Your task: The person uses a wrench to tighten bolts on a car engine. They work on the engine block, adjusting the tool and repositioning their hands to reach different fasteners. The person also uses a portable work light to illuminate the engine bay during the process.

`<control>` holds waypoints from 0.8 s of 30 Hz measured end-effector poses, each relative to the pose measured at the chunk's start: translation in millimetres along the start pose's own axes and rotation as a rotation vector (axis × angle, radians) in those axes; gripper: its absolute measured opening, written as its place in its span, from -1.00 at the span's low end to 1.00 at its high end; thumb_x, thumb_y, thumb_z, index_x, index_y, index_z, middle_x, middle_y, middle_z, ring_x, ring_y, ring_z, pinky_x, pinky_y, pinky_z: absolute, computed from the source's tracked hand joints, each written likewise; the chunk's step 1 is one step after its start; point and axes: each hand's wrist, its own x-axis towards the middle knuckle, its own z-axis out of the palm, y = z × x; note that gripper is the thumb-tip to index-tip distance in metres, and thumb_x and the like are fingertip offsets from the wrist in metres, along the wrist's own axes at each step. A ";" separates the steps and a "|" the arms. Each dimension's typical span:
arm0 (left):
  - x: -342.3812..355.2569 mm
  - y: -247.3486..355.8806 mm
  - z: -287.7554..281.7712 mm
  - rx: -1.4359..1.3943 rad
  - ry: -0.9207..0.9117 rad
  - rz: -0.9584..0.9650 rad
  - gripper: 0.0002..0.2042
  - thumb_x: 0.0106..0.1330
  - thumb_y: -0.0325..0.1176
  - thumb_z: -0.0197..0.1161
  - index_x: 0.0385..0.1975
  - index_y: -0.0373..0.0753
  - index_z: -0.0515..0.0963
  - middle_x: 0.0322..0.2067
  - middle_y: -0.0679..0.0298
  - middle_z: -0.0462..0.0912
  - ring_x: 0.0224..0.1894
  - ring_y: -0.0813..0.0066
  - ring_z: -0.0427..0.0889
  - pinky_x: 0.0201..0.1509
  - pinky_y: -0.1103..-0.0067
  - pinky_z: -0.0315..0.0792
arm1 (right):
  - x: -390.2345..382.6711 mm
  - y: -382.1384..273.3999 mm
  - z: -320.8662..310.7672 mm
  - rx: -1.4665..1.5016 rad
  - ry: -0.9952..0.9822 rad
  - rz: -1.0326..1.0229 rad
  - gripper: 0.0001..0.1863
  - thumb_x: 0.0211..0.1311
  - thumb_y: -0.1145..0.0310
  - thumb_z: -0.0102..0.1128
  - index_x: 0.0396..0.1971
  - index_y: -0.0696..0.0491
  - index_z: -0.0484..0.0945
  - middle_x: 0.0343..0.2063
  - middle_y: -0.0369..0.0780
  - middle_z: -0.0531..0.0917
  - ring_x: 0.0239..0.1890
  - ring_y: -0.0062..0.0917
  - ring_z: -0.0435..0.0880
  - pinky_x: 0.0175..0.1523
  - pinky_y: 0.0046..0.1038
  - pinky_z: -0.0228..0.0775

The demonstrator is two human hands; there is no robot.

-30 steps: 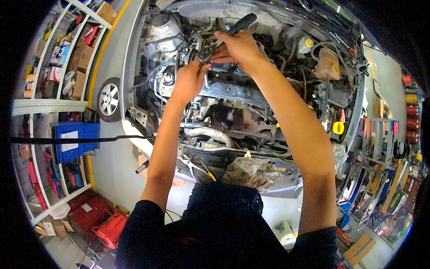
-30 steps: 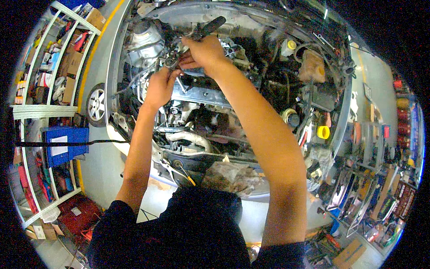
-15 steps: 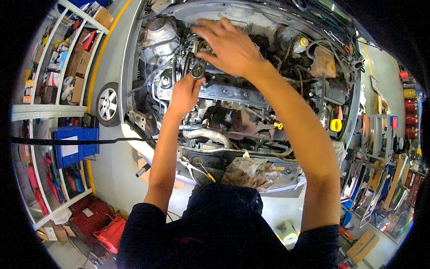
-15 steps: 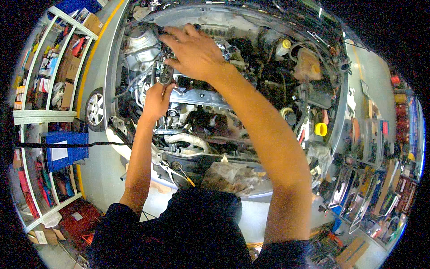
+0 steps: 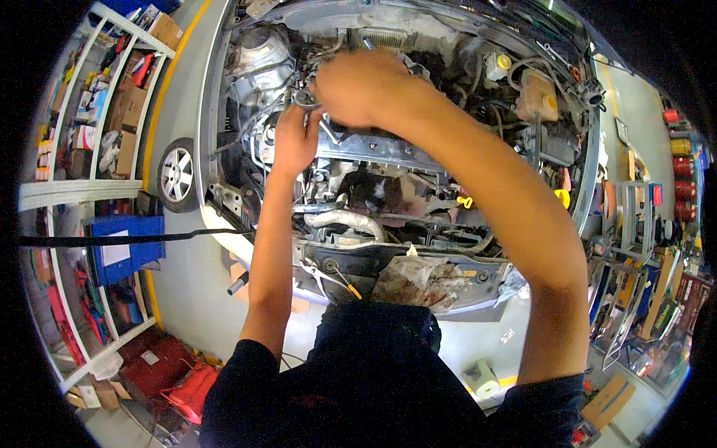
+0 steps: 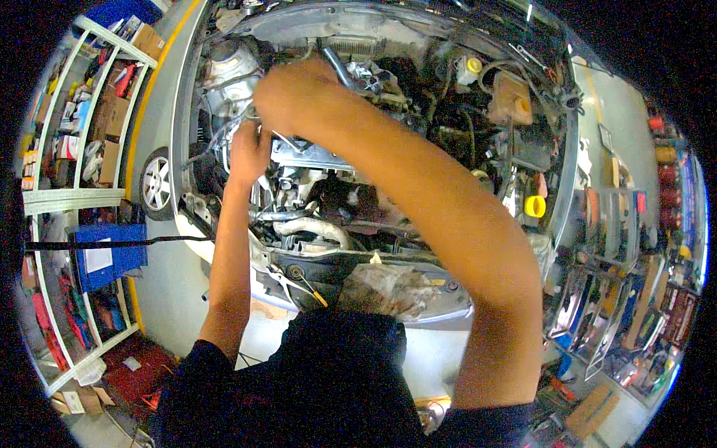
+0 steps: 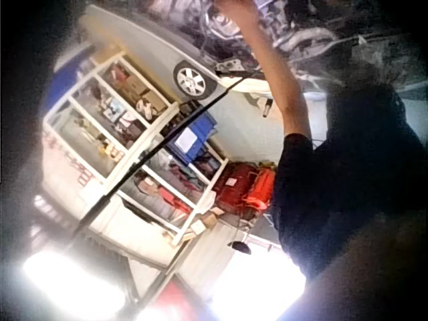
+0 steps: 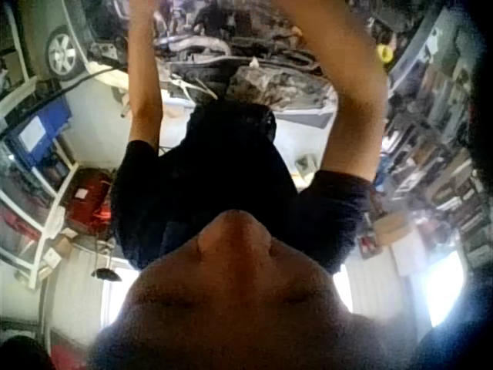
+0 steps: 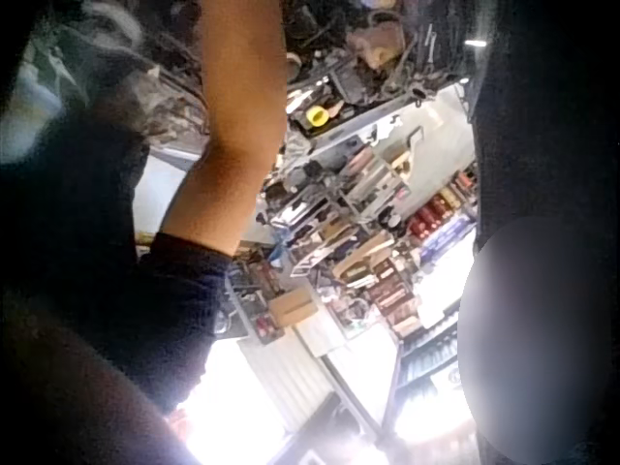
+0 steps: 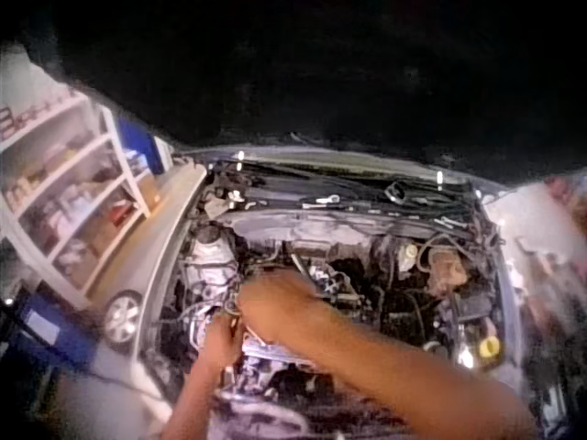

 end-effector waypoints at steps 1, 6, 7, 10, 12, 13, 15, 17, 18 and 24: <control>4.0 1.5 2.6 0.026 0.040 0.070 -0.73 0.41 -0.27 0.26 -0.03 -0.31 0.56 -0.15 -0.09 0.66 -0.07 -0.11 0.61 -0.02 0.22 0.48 | 9.4 0.5 23.8 0.127 0.068 -0.227 -0.58 0.31 0.12 0.15 -0.15 0.22 0.66 -0.24 0.05 0.75 -0.17 -0.10 0.77 -0.04 -0.06 0.61; -13.2 7.9 29.3 0.153 0.224 0.396 -0.75 0.42 -0.29 0.24 -0.04 -0.32 0.55 -0.10 -0.10 0.63 -0.06 -0.07 0.57 0.03 0.28 0.46 | 28.0 -11.2 17.2 -0.062 0.279 0.026 -0.70 0.19 0.17 0.26 -0.27 0.05 0.81 -0.24 -0.09 0.81 -0.19 -0.27 0.82 -0.09 -0.15 0.67; -12.2 8.8 10.4 -0.067 -0.078 -0.039 -0.75 0.44 -0.31 0.21 -0.02 -0.31 0.57 -0.14 -0.11 0.64 -0.10 -0.11 0.59 0.04 0.31 0.48 | 23.2 2.8 2.3 -0.110 0.152 0.023 -0.71 0.19 0.19 0.26 -0.28 0.06 0.80 -0.25 -0.12 0.81 -0.19 -0.29 0.82 -0.10 -0.16 0.67; -5.1 4.2 14.1 -0.298 -0.048 0.040 -0.72 0.44 -0.35 0.17 0.04 -0.36 0.56 -0.07 -0.10 0.67 0.04 -0.08 0.62 0.21 0.31 0.45 | 31.4 7.5 54.7 0.138 0.150 -0.413 -0.61 0.27 0.09 0.21 -0.27 0.14 0.78 -0.27 0.00 0.78 -0.19 -0.09 0.78 0.01 -0.12 0.61; -11.5 7.4 23.6 -0.161 0.081 0.164 -0.71 0.42 -0.37 0.18 0.04 -0.38 0.55 -0.05 -0.10 0.67 0.09 -0.06 0.60 0.25 0.31 0.41 | 11.5 -34.1 24.4 0.429 0.209 -0.271 -0.50 0.43 0.10 0.01 -0.31 0.32 0.63 -0.40 0.12 0.72 -0.23 -0.01 0.76 0.03 -0.04 0.58; -15.9 9.5 26.7 -0.004 0.158 0.227 -0.72 0.40 -0.38 0.18 0.03 -0.38 0.55 -0.05 -0.09 0.67 0.10 -0.05 0.58 0.26 0.30 0.40 | 13.8 -30.5 14.9 0.249 0.225 -0.149 -0.50 0.43 0.10 -0.01 -0.32 0.30 0.65 -0.39 0.08 0.73 -0.22 -0.03 0.76 0.01 -0.03 0.59; -8.2 19.0 21.0 0.025 0.059 0.163 -0.74 0.37 -0.42 0.19 0.01 -0.37 0.56 -0.03 -0.08 0.67 0.14 -0.07 0.54 0.27 0.28 0.37 | 20.1 9.2 17.7 -0.041 0.222 -0.033 -0.52 0.43 0.09 -0.03 -0.30 0.22 0.70 -0.32 -0.04 0.77 -0.18 -0.08 0.77 -0.06 -0.02 0.62; -0.6 6.5 0.1 -0.077 -0.112 0.017 -0.78 0.36 -0.43 0.20 -0.05 -0.32 0.59 -0.01 -0.06 0.65 0.15 -0.14 0.48 0.24 0.24 0.34 | 1.0 -4.3 11.4 0.037 0.113 -0.114 -0.54 0.41 0.08 0.00 -0.21 0.16 0.72 -0.25 -0.07 0.78 -0.14 -0.07 0.77 -0.04 -0.03 0.62; -14.4 -23.5 30.8 -0.018 -0.051 0.174 -0.76 0.37 -0.42 0.20 -0.02 -0.31 0.58 0.00 -0.08 0.64 0.14 -0.14 0.48 0.22 0.22 0.34 | -0.2 -8.1 19.1 0.067 0.120 -0.181 -0.53 0.43 0.06 -0.01 -0.21 0.15 0.73 -0.24 -0.06 0.77 -0.13 -0.07 0.76 -0.03 -0.02 0.61; -12.3 1.0 7.5 -0.057 -0.228 -0.106 -0.62 0.41 -0.39 0.15 0.20 -0.30 0.44 0.17 -0.14 0.50 0.16 -0.18 0.46 0.29 0.17 0.33 | 0.0 8.9 7.9 -0.075 0.104 -0.041 -0.61 0.32 0.08 0.16 -0.23 0.12 0.75 -0.26 0.02 0.77 -0.19 -0.07 0.78 -0.04 -0.05 0.61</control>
